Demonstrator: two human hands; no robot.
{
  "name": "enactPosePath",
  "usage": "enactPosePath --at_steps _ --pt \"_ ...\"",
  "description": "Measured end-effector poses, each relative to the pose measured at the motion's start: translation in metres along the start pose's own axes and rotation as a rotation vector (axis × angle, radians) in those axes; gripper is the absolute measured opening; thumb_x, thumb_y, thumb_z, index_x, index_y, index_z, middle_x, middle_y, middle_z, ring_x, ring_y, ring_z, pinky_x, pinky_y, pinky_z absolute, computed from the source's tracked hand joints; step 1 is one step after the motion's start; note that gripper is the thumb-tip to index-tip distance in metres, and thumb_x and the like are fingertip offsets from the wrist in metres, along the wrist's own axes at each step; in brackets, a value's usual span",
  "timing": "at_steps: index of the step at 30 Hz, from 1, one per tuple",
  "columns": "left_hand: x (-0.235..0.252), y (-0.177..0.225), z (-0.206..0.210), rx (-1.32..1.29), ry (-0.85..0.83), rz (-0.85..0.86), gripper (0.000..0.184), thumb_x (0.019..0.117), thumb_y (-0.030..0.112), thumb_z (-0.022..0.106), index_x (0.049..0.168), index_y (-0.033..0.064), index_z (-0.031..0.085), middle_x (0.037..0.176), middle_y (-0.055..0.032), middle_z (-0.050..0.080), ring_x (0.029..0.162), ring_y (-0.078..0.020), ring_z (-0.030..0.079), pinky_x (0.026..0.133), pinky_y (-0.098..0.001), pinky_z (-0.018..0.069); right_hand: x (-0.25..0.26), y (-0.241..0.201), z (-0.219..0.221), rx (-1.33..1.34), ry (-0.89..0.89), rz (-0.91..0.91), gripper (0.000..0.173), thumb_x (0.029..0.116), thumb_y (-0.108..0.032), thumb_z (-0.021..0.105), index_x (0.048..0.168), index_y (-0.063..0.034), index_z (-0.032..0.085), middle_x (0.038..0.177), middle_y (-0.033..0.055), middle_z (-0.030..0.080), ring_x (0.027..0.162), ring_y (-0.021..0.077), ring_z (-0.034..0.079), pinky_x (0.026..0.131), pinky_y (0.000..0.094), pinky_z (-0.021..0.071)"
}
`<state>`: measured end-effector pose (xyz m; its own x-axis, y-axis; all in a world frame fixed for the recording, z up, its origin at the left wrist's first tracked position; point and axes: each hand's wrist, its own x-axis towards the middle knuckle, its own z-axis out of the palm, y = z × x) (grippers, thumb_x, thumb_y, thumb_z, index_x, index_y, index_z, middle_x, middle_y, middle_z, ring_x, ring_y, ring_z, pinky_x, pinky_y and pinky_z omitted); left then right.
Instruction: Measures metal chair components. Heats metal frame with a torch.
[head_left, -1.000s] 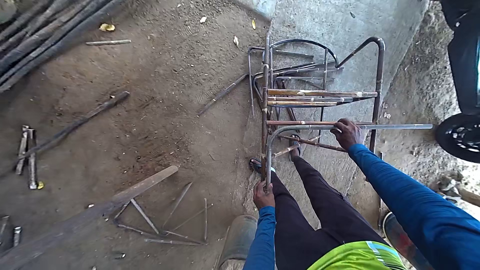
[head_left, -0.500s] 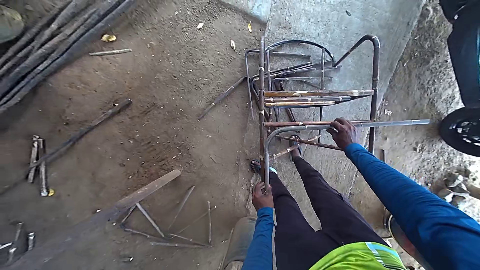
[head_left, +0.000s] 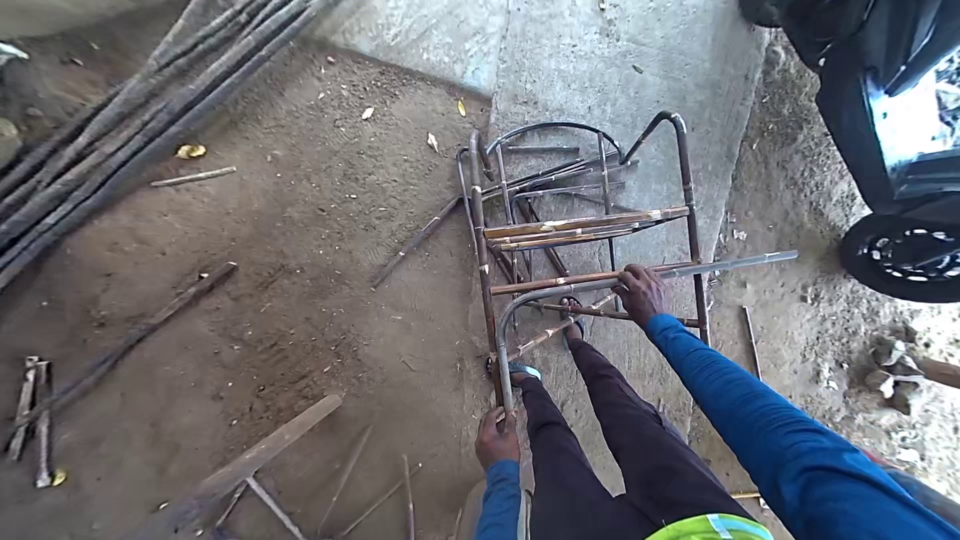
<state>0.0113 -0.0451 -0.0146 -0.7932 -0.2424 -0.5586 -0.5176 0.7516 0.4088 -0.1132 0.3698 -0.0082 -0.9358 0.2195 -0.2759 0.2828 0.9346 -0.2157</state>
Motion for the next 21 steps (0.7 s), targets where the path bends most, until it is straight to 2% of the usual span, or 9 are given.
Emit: enactPosePath --at_steps 8,11,15,21 --pt "0.007 0.012 -0.006 0.076 -0.057 -0.106 0.032 0.0868 0.021 0.084 0.112 0.0042 0.074 0.119 -0.0152 0.071 0.098 -0.0296 0.073 0.090 -0.0532 0.0588 -0.003 0.003 0.006 0.009 0.031 -0.006 0.022 0.0961 -0.027 0.071 0.107 -0.0083 0.073 0.124 0.0115 0.069 0.122 0.0290 0.064 0.108 0.0460 0.0501" --pt "0.009 0.012 -0.011 0.074 -0.096 -0.121 0.035 0.0880 0.022 0.083 0.116 0.0029 0.073 0.123 -0.0168 0.070 0.105 -0.0302 0.071 0.095 -0.0530 0.0573 -0.004 0.001 0.006 0.032 0.037 -0.004 0.021 0.0961 -0.027 0.071 0.105 -0.0080 0.073 0.124 0.0113 0.069 0.125 0.0279 0.062 0.110 0.0448 0.0484" --pt "0.015 0.015 -0.014 0.073 -0.141 -0.163 0.036 0.0861 0.021 0.085 0.115 0.0037 0.073 0.121 -0.0162 0.070 0.100 -0.0290 0.073 0.093 -0.0518 0.0588 -0.005 0.003 0.009 0.037 0.057 0.001 0.021 0.0960 -0.027 0.071 0.105 -0.0087 0.073 0.123 0.0104 0.069 0.125 0.0264 0.062 0.111 0.0433 0.0477" --pt "0.014 0.016 -0.016 0.101 -0.140 -0.152 0.035 0.0867 0.023 0.085 0.115 0.0063 0.074 0.120 -0.0141 0.072 0.101 -0.0289 0.073 0.093 -0.0537 0.0580 -0.004 0.004 0.011 0.026 0.057 -0.006 0.021 0.0958 -0.029 0.071 0.104 -0.0099 0.074 0.122 0.0089 0.069 0.125 0.0253 0.062 0.111 0.0421 0.0480"
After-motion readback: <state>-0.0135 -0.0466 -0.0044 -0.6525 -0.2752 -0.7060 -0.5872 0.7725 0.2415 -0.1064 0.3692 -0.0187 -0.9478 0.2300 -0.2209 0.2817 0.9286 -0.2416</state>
